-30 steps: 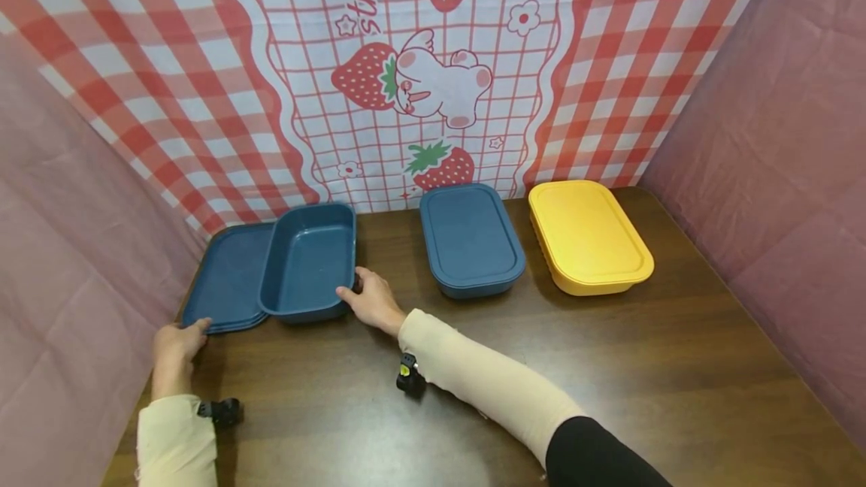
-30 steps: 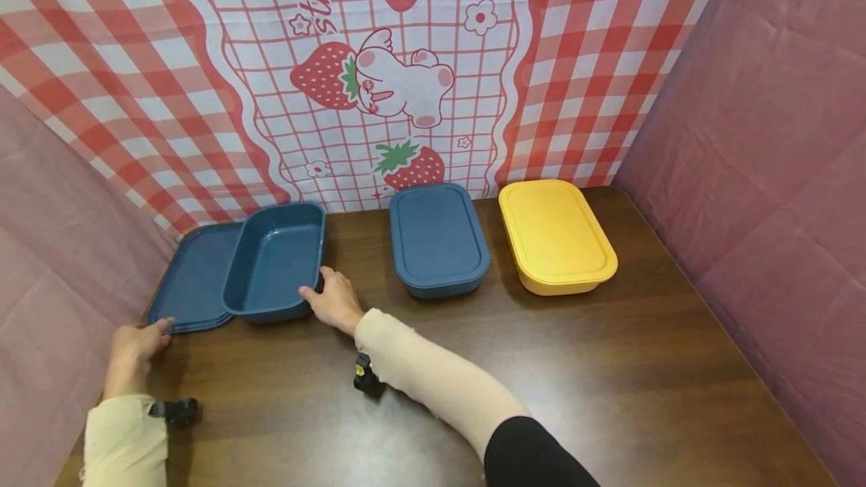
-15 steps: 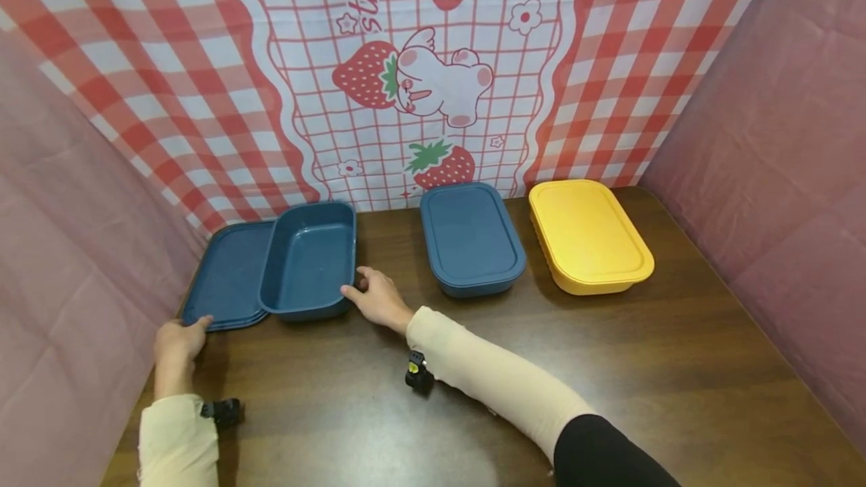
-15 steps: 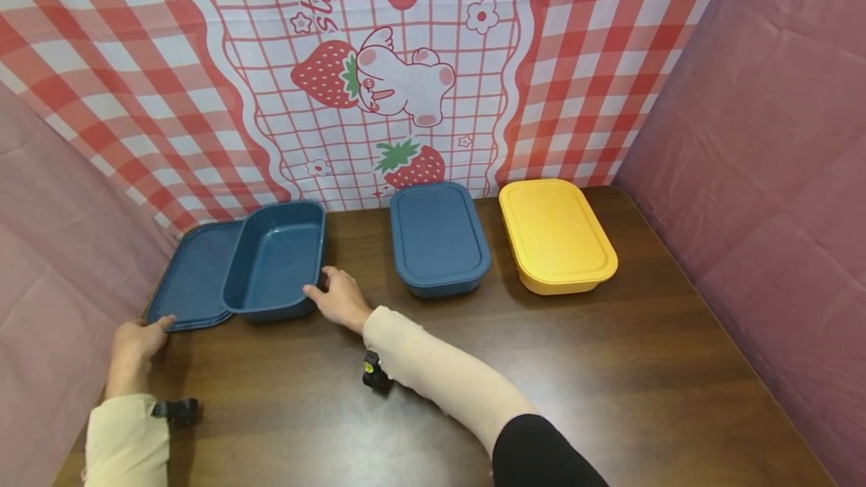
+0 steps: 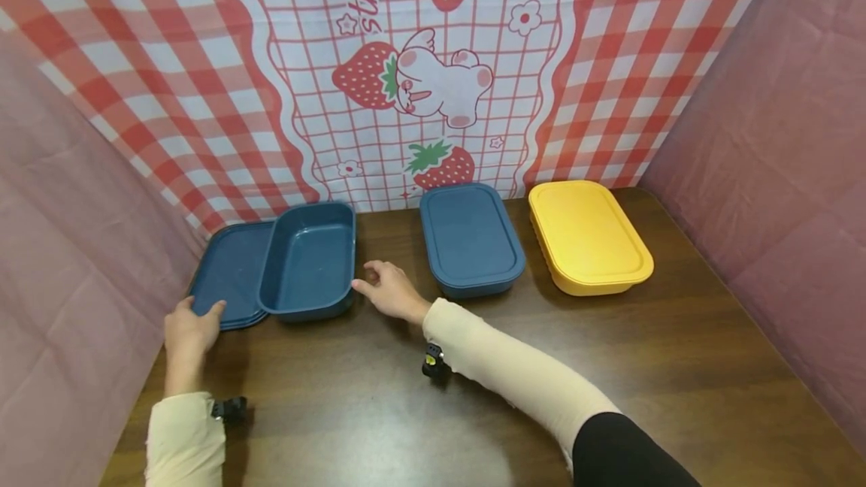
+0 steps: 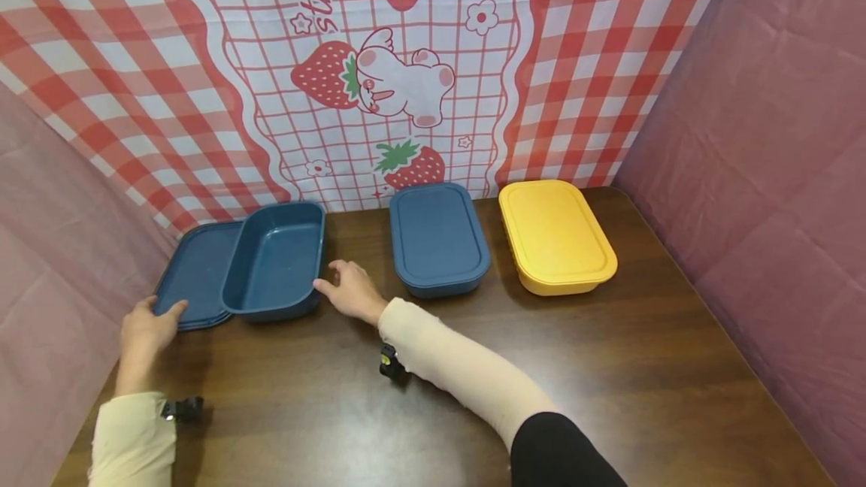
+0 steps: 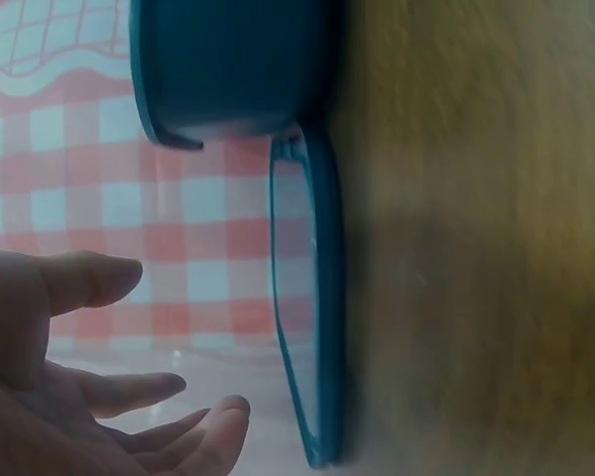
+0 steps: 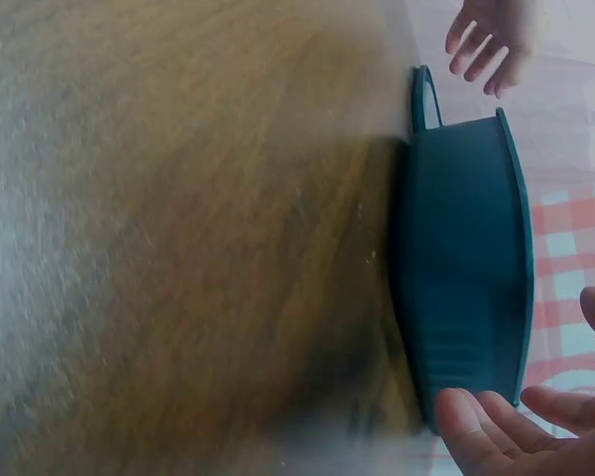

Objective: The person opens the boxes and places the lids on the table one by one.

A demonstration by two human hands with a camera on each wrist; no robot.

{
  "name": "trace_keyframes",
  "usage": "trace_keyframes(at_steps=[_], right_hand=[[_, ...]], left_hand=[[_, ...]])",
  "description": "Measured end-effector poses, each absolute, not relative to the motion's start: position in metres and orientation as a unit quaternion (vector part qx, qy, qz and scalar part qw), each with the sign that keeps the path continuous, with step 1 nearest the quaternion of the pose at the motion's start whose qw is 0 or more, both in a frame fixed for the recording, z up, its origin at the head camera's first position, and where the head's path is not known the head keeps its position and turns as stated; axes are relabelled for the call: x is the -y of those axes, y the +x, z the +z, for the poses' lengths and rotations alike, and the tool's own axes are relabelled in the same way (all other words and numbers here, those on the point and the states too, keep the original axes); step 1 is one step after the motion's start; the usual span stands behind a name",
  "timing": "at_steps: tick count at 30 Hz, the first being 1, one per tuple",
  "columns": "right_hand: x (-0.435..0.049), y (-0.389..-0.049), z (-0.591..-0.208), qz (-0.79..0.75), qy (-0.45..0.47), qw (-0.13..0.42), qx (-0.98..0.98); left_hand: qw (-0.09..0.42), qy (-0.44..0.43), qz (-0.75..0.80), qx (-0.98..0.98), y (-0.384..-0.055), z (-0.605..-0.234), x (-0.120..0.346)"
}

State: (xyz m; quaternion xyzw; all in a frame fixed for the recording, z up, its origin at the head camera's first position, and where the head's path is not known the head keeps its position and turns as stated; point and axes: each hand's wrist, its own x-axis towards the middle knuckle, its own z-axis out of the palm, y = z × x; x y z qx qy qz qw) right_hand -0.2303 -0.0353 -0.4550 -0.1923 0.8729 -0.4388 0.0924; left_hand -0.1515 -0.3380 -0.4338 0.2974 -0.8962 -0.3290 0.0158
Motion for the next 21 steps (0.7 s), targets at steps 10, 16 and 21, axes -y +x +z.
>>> trace_keyframes(at_steps=[10,16,21], right_hand=[[0.021,-0.238,-0.443,-0.413,-0.208,0.071,-0.884],[0.013,-0.243,-0.435,-0.408,-0.212,0.059,-0.886],[0.006,-0.246,-0.429,-0.394,-0.217,0.053,-0.892]], left_hand=[[0.081,0.267,-0.344,0.897,-0.16,-0.426,0.309],[0.114,0.245,-0.359,0.893,-0.165,-0.424,0.296],[0.135,0.214,-0.357,0.899,-0.17,-0.424,0.282]])
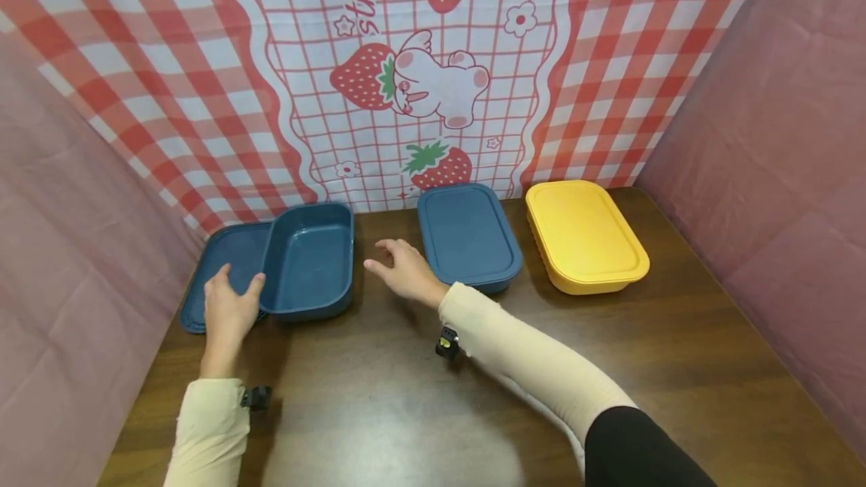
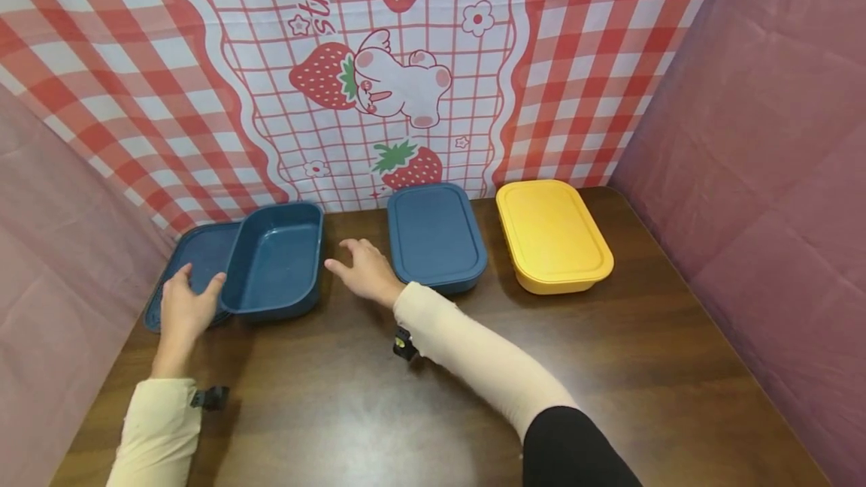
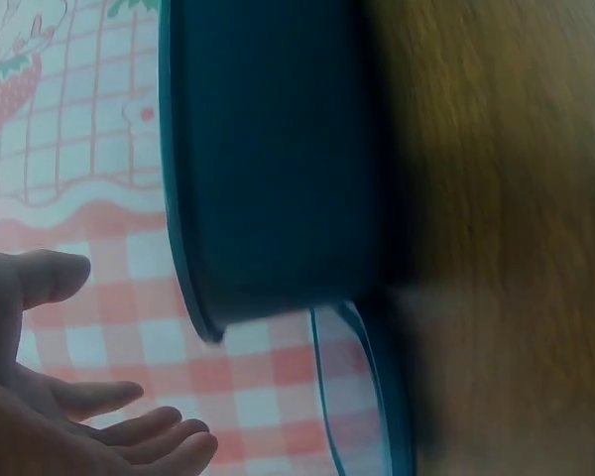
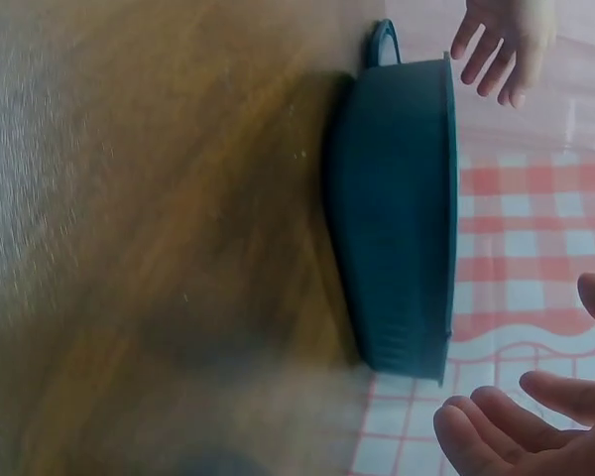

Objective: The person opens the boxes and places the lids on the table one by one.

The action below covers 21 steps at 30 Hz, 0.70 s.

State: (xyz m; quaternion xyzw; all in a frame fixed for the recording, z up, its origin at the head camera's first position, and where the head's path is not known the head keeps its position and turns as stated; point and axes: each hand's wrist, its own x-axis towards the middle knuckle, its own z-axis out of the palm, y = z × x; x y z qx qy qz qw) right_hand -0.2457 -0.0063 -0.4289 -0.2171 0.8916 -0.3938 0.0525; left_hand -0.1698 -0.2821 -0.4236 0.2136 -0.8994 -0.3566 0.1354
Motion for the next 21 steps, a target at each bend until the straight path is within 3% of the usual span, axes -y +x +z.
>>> trace_keyframes(at_steps=[7,21], right_hand=[[-0.004,-0.251,-0.419,-0.353,-0.258,0.075,-0.896],[-0.028,-0.256,-0.412,-0.287,-0.274,0.029,-0.918]], left_hand=[[0.165,0.18,-0.366,0.898,-0.177,-0.42,0.261],[0.136,0.119,-0.369,0.912,-0.189,-0.416,0.226]])
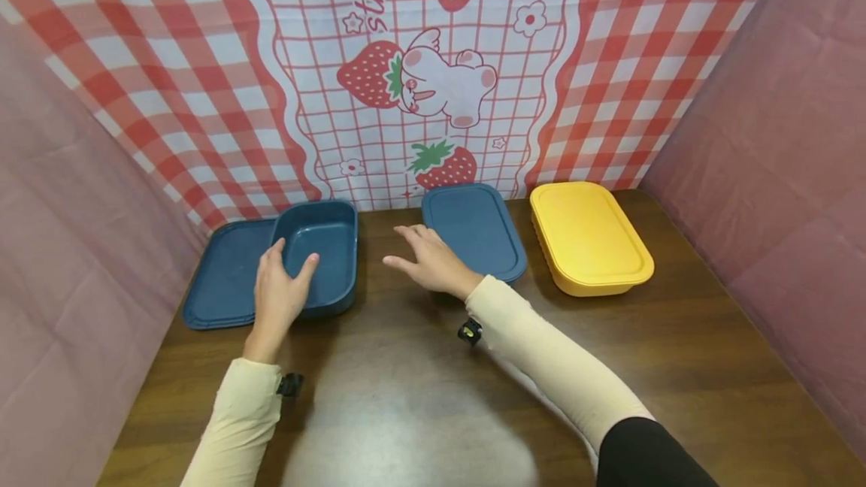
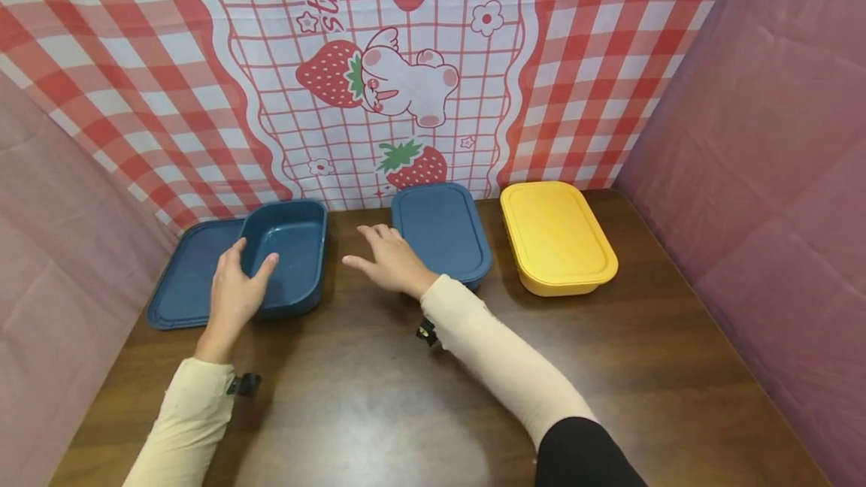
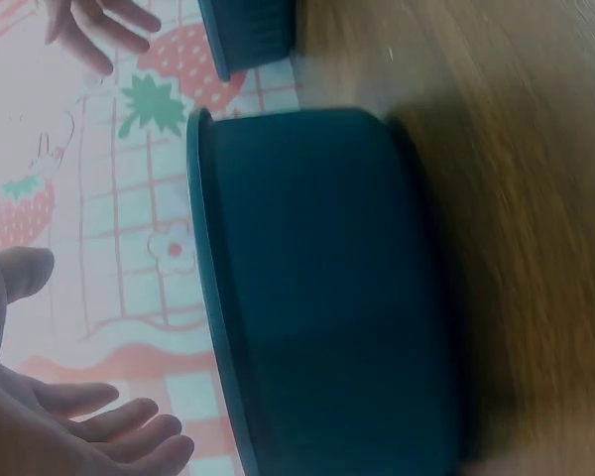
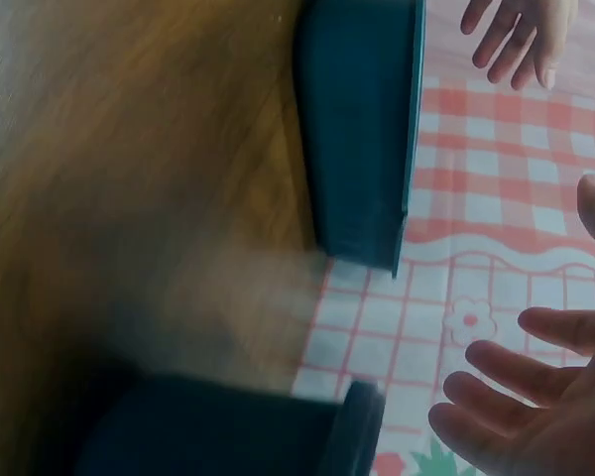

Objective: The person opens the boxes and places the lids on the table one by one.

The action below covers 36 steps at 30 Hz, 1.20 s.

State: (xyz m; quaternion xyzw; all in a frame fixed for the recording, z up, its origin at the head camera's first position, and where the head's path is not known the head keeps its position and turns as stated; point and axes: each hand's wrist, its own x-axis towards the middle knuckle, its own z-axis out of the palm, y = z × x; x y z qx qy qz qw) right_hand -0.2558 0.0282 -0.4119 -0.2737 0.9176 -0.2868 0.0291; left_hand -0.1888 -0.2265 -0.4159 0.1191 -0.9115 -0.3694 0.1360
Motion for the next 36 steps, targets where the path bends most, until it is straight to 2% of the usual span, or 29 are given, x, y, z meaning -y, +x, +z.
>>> trace_keyframes(at_steps=[5,15,36], right_hand=[[-0.039,-0.257,-0.411,-0.289,-0.272,0.021,-0.918],[-0.061,-0.257,-0.403,-0.317,-0.271,0.018,-0.909],[-0.114,-0.25,-0.398,-0.331,-0.248,0.009,-0.91]], left_hand=[[0.135,0.106,-0.367,0.914,-0.19,-0.417,0.217],[0.169,0.063,-0.367,0.912,-0.193,-0.422,0.199],[0.177,0.007,-0.378,0.909,-0.198,-0.417,0.167]])
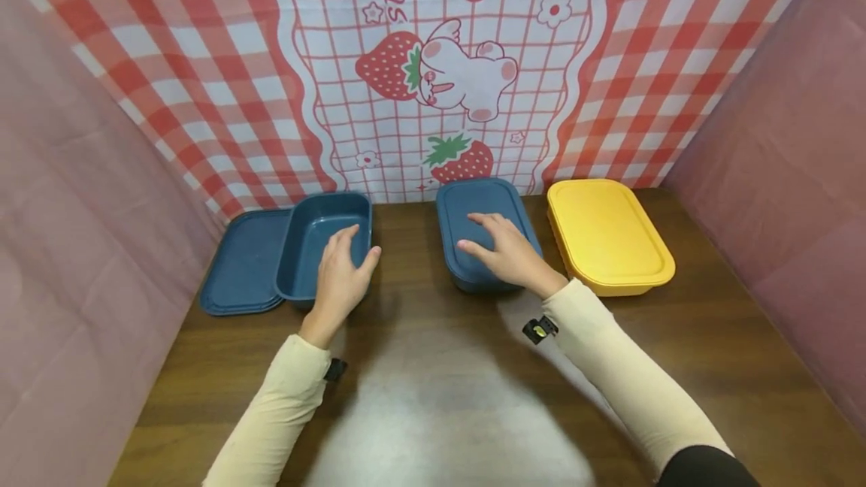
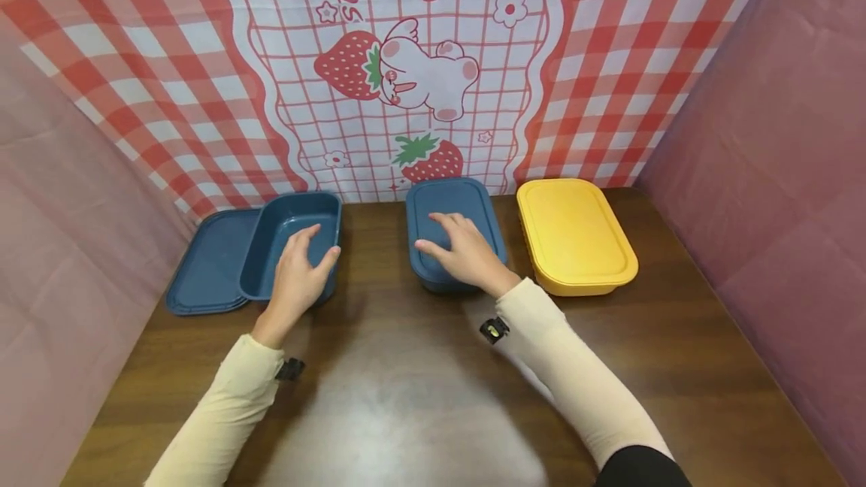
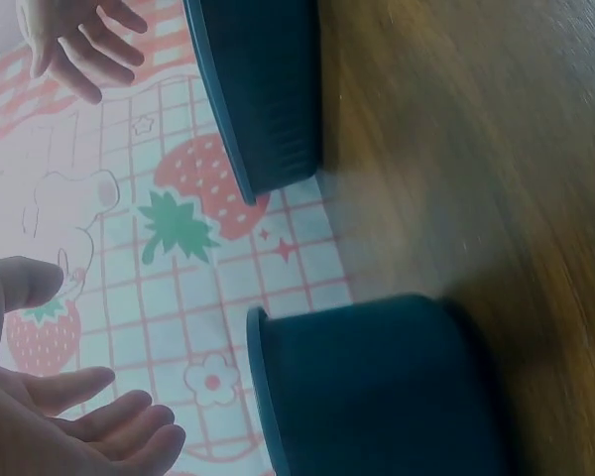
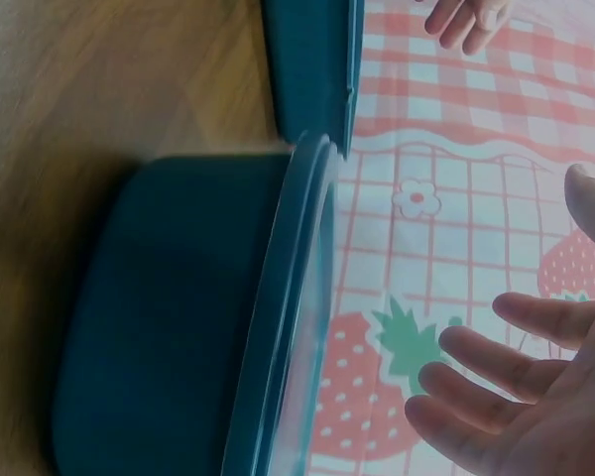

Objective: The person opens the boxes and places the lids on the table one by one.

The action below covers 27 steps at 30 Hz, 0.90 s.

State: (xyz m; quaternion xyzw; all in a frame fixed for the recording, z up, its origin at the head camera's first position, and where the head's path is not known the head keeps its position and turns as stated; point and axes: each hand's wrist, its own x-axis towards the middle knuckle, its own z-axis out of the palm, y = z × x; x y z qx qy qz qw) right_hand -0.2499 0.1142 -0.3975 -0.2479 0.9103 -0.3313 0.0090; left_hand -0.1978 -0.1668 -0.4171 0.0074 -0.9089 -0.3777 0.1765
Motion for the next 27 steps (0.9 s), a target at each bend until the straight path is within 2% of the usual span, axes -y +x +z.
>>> trace_keyframes(at_steps=[13,27], right_hand=[[-0.142,-0.243,-0.396,-0.311,-0.216,-0.004,-0.926],[-0.157,-0.237,-0.412,-0.306,-0.173,-0.026,-0.936]], left_hand=[[0.147,-0.03,-0.361,0.92,-0.199,-0.415,0.14],[0.079,-0.046,-0.372,0.924,-0.208,-0.428,0.105]])
